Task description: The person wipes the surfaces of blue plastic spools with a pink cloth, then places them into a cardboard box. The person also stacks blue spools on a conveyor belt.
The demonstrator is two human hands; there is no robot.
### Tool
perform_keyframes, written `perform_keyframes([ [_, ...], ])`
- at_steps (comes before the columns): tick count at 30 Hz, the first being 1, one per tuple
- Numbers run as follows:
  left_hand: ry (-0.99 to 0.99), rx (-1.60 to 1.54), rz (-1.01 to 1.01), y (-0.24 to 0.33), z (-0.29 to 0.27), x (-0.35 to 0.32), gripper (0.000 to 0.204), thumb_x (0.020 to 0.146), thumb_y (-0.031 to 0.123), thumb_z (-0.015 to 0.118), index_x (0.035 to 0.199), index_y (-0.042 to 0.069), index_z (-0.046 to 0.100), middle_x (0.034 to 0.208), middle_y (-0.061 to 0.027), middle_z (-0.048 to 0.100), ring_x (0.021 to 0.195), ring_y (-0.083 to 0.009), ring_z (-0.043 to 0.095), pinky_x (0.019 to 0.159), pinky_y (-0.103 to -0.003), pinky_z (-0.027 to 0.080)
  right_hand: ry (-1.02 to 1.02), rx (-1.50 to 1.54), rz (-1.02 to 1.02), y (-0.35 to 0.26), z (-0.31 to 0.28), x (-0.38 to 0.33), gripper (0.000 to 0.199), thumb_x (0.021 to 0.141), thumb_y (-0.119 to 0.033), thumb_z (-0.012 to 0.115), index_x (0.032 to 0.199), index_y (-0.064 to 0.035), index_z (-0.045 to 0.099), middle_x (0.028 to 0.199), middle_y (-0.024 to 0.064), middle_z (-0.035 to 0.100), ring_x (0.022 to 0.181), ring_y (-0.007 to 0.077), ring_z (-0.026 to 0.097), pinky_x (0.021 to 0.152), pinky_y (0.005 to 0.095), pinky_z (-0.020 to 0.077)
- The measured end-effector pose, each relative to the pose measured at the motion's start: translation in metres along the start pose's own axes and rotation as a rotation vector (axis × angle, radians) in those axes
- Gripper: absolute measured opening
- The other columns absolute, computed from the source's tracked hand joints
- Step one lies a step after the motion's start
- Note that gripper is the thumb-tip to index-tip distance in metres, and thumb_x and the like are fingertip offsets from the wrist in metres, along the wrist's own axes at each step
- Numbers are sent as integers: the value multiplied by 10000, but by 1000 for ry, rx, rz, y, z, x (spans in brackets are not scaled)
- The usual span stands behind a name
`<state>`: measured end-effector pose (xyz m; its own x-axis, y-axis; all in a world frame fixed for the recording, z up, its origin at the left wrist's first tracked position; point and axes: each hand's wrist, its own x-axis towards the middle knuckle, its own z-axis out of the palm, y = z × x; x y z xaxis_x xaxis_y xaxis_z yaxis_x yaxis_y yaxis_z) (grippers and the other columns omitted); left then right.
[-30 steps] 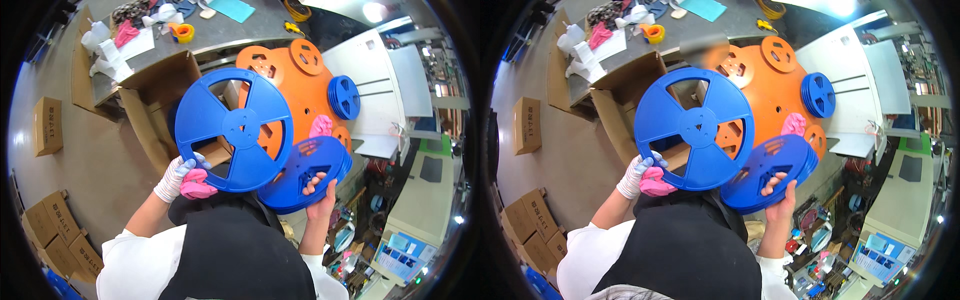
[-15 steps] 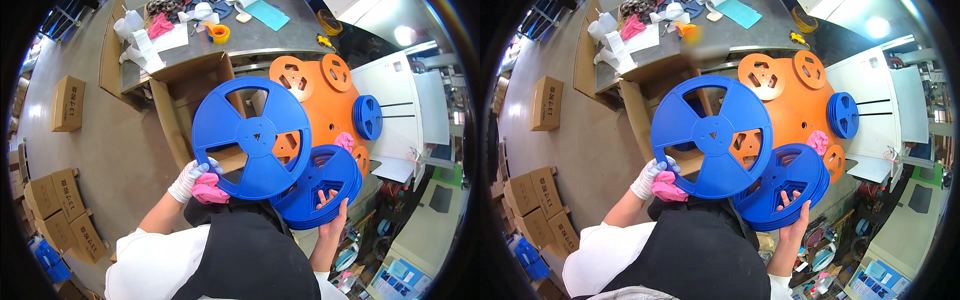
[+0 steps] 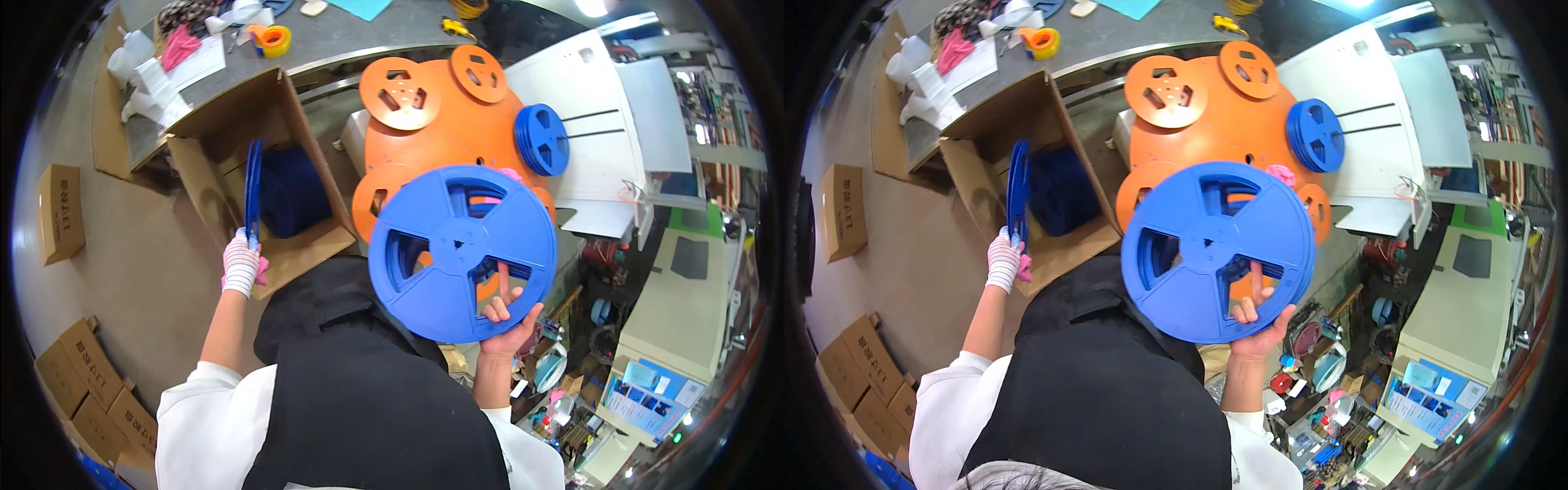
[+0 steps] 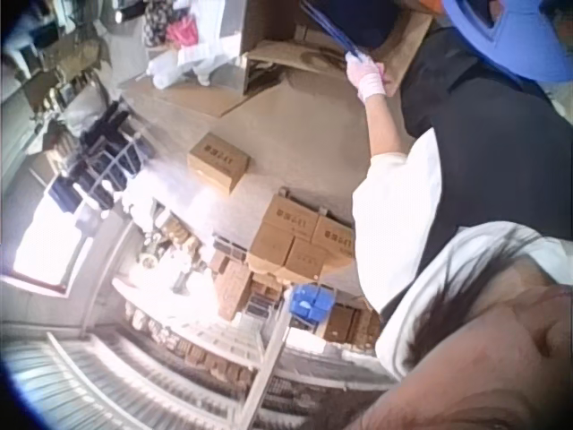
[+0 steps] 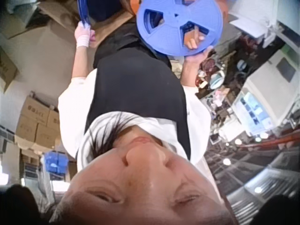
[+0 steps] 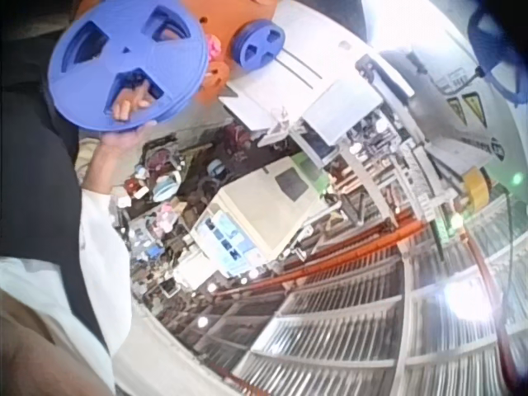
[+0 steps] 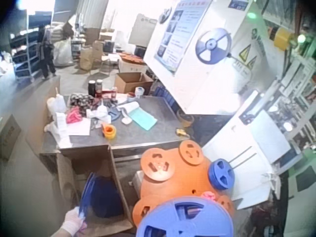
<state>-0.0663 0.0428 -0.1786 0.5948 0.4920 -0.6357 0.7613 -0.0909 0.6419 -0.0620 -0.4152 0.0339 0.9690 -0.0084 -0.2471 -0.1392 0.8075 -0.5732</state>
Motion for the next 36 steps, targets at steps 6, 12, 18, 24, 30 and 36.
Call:
perform_keyframes([
  [6,-39,-98,108,-44,30,38,286,956,144,621,1231,68,594,924,-88,657,782,-155,620,701,-270,524,-68,176,0,-1,0,-9,409,961,-404,602,1055,-7,564,1592,203,237,568,88,523,544,244,421],
  [12,-542,-1191,-164,57,15,-4,425,933,293,670,1272,53,579,1235,-113,631,1148,-248,600,1037,-414,464,-133,257,23,3,4,-15,416,957,-399,612,1044,4,559,1588,205,243,519,74,522,490,218,404],
  [18,-665,-607,498,177,48,-110,533,863,178,687,1359,88,515,1363,-121,549,1214,-316,562,1077,-438,418,-104,254,97,10,13,-15,454,954,-447,604,1018,0,559,1611,183,178,509,85,498,494,250,394],
  [24,-549,369,1181,152,124,-178,617,757,60,639,1362,92,522,1441,-181,484,1408,-410,355,1171,-534,239,-96,88,177,9,23,-16,469,937,-509,609,963,-49,525,1611,165,188,519,66,475,518,249,385],
  [30,-734,238,1507,236,144,-199,667,748,48,642,1394,74,477,1381,-196,527,1326,-390,463,1133,-513,334,-102,85,192,12,23,-21,509,929,-534,608,929,-39,489,1526,175,368,505,67,448,509,248,377],
  [36,-754,306,1510,201,111,-164,642,701,44,667,1330,68,541,1317,-244,557,1283,-398,501,1114,-512,362,-101,35,196,7,28,-25,503,917,-535,622,891,-46,504,1621,175,166,472,54,436,492,237,337],
])
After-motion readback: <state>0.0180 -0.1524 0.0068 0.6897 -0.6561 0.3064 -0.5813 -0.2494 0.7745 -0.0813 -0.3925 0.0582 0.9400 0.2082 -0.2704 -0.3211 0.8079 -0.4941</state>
